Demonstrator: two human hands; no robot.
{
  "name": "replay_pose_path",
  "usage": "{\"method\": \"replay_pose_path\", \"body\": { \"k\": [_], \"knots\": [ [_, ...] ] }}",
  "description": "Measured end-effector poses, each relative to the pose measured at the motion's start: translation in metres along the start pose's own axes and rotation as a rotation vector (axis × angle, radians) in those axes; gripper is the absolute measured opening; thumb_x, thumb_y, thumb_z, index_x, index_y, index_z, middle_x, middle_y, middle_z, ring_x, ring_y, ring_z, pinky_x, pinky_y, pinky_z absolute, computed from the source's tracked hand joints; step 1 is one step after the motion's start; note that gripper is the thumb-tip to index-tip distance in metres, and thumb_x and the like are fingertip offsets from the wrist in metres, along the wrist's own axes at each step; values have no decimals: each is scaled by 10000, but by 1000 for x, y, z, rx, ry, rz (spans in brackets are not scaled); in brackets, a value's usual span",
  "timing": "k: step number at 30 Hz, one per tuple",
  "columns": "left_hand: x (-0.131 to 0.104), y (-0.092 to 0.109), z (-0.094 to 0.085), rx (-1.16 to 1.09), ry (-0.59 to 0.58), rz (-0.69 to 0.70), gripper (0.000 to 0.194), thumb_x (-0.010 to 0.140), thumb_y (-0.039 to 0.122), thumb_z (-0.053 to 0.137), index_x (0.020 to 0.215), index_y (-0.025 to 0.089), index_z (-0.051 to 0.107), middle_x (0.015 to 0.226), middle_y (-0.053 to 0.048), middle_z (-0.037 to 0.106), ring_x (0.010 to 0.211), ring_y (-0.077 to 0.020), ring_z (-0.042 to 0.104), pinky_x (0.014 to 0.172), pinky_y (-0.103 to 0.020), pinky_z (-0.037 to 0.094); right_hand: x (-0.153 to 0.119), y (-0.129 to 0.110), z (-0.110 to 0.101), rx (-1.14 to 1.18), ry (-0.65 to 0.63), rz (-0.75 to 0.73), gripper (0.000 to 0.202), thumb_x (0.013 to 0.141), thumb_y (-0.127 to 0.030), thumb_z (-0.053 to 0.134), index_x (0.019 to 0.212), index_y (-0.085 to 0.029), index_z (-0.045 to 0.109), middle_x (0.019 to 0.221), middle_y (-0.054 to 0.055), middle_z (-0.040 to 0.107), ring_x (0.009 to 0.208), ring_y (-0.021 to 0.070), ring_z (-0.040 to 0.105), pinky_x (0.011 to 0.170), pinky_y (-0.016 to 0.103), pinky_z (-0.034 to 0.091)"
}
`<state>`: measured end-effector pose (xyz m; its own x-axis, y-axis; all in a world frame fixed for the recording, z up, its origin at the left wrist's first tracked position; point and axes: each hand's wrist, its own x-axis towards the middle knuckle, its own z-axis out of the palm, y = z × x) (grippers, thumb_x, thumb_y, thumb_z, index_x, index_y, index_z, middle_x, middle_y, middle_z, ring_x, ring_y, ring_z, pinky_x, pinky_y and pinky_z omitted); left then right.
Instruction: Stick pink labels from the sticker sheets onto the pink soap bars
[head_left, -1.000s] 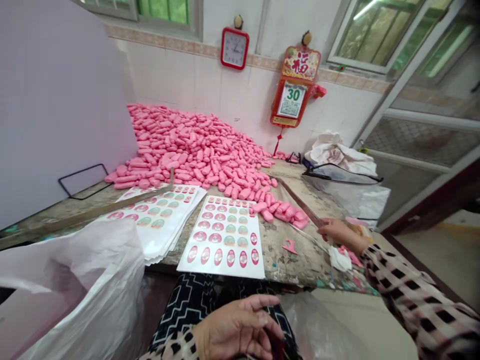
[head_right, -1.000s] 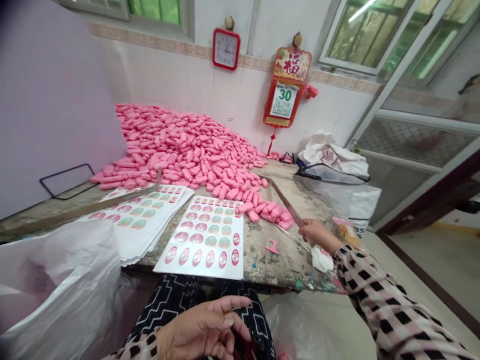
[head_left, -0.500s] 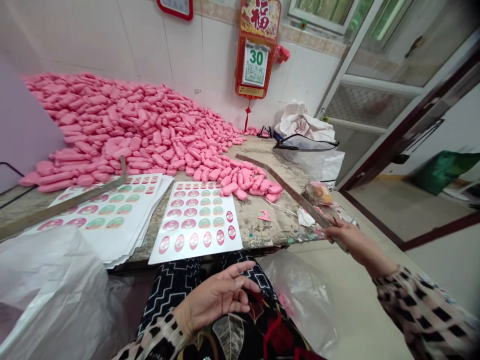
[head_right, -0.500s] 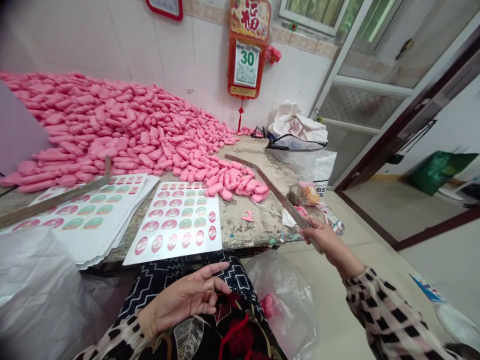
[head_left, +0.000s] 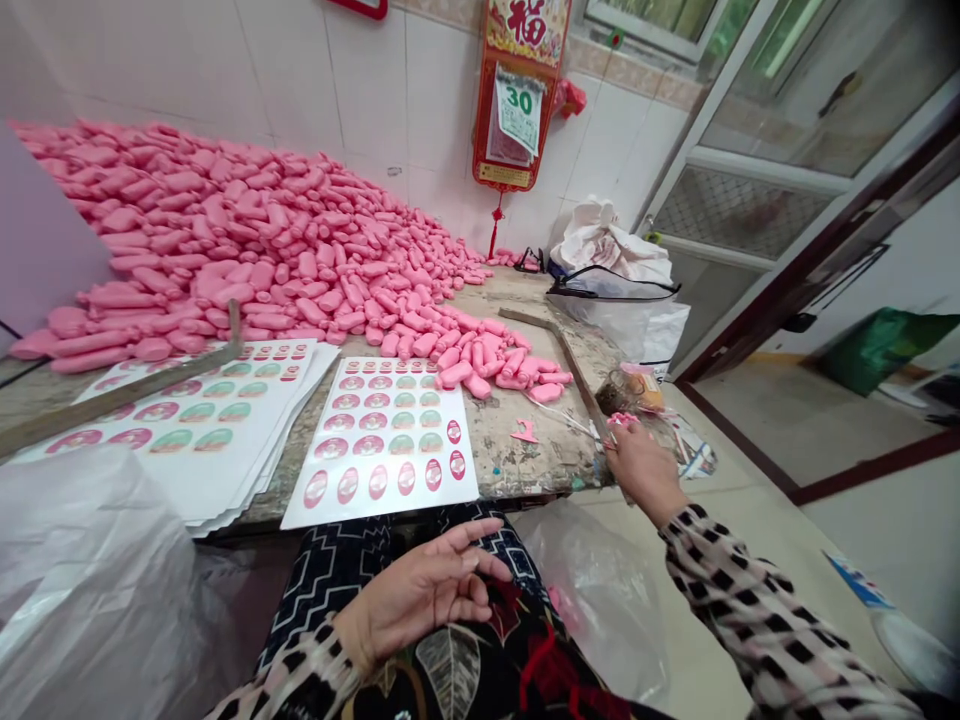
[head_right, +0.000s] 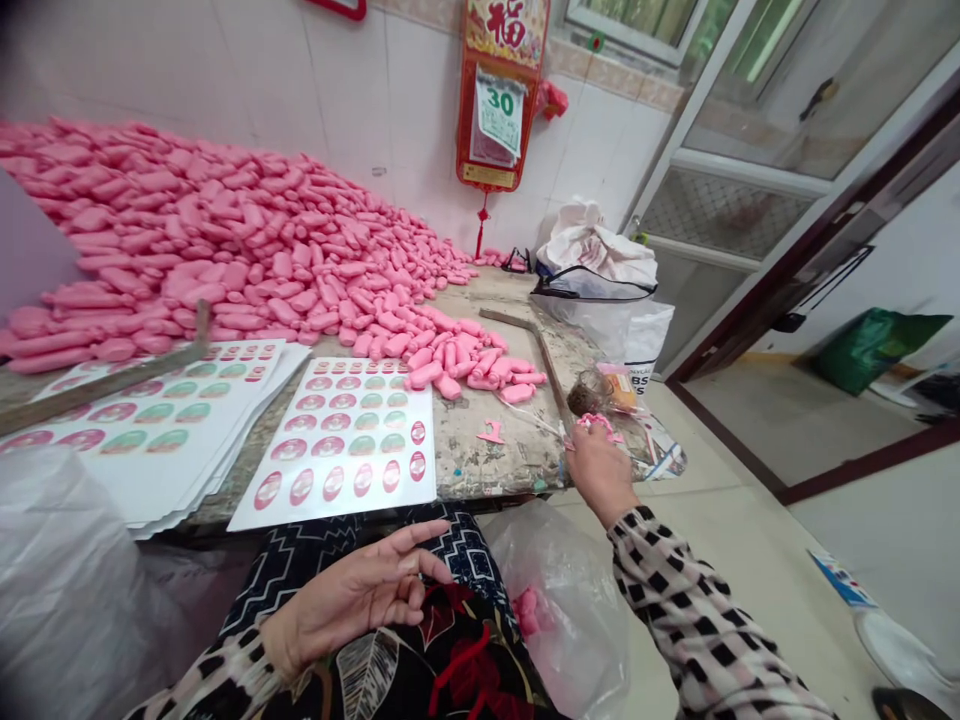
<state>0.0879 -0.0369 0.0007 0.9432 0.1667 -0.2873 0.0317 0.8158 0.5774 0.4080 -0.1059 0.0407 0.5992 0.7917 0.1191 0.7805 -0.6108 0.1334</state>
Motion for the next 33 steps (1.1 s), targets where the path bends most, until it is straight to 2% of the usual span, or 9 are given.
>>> {"method": "replay_pose_path", "body": {
  "k": [6, 11, 16, 19, 21, 22, 27, 30, 33],
  "knots": [
    [4, -1, 1, 21, 20, 4, 497, 794, 222, 576, 1266, 164, 431, 1029, -105, 598, 697, -95, 566, 752, -296, 457, 51, -35, 9, 71, -114, -126, 270, 826, -214, 414, 1035, -179, 581, 1007, 119, 619, 927, 216, 570, 705, 272, 378],
    [3, -2, -1, 0, 19, 17, 530, 782, 201, 581, 1282, 157, 412, 1035, -110, 595, 703, -101, 574, 760, -304, 456, 61, -38, 17, 176, -141, -191, 207, 821, -245, 425, 814, -167, 617, 825, 91, 641, 788, 196, 573, 604, 252, 341],
    [12, 1, -1, 0, 9, -21, 514, 808, 191, 551, 1296, 153, 393, 1036, -110, 593, 699, -93, 566, 747, -293, 465, 55, -21, -6, 381, -125, -249, 317, 838, -429, 414, 761, -170, 582, 660, 4, 566, 622, 125, 495, 540, 215, 325],
    [16, 2, -1, 6, 7, -44, 495, 821, 173, 531, 1294, 145, 392, 1035, -113, 594, 692, -86, 558, 744, -290, 469, 58, -11, -30, 782, -26, -228, 380, 789, -520, 475, 757, -155, 576, 622, -6, 527, 576, 111, 454, 531, 215, 347],
    [16, 2, -1, 3, 11, -46, 490, 822, 164, 528, 1292, 139, 393, 1036, -115, 594, 689, -84, 555, 747, -292, 471, 64, 1, -47, 1016, 50, -195, 401, 731, -554, 546, 767, -156, 582, 617, -9, 525, 531, 95, 423, 505, 217, 339],
    [15, 2, -1, 1, 14, -43, 489, 823, 162, 527, 1292, 138, 392, 1038, -116, 593, 691, -85, 555, 749, -293, 471, 69, 11, -55, 1026, 89, -169, 416, 725, -571, 547, 787, -161, 584, 627, -9, 533, 509, 85, 404, 491, 216, 330],
    [13, 2, -1, -4, 37, -35, 474, 837, 169, 513, 1295, 141, 392, 1049, -121, 590, 696, -88, 551, 755, -296, 469, 104, 85, -84, 584, 310, 70, 527, 837, -571, 333, 897, -109, 580, 783, 85, 589, 581, 83, 433, 552, 251, 315],
    [15, 3, 1, 13, 43, -51, 469, 837, 160, 513, 1291, 142, 397, 1048, -117, 589, 688, -86, 547, 748, -288, 466, 123, 129, -87, 401, 295, 206, 451, 826, -479, 419, 795, -73, 613, 758, 143, 599, 641, 126, 460, 587, 309, 289],
    [18, 2, 2, 24, 29, -55, 460, 844, 161, 500, 1292, 144, 400, 1051, -117, 586, 697, -91, 549, 753, -290, 462, 136, 152, -73, 266, 182, 251, 286, 739, -358, 580, 673, -86, 637, 715, 149, 618, 682, 160, 499, 606, 326, 288]
  ]
}}
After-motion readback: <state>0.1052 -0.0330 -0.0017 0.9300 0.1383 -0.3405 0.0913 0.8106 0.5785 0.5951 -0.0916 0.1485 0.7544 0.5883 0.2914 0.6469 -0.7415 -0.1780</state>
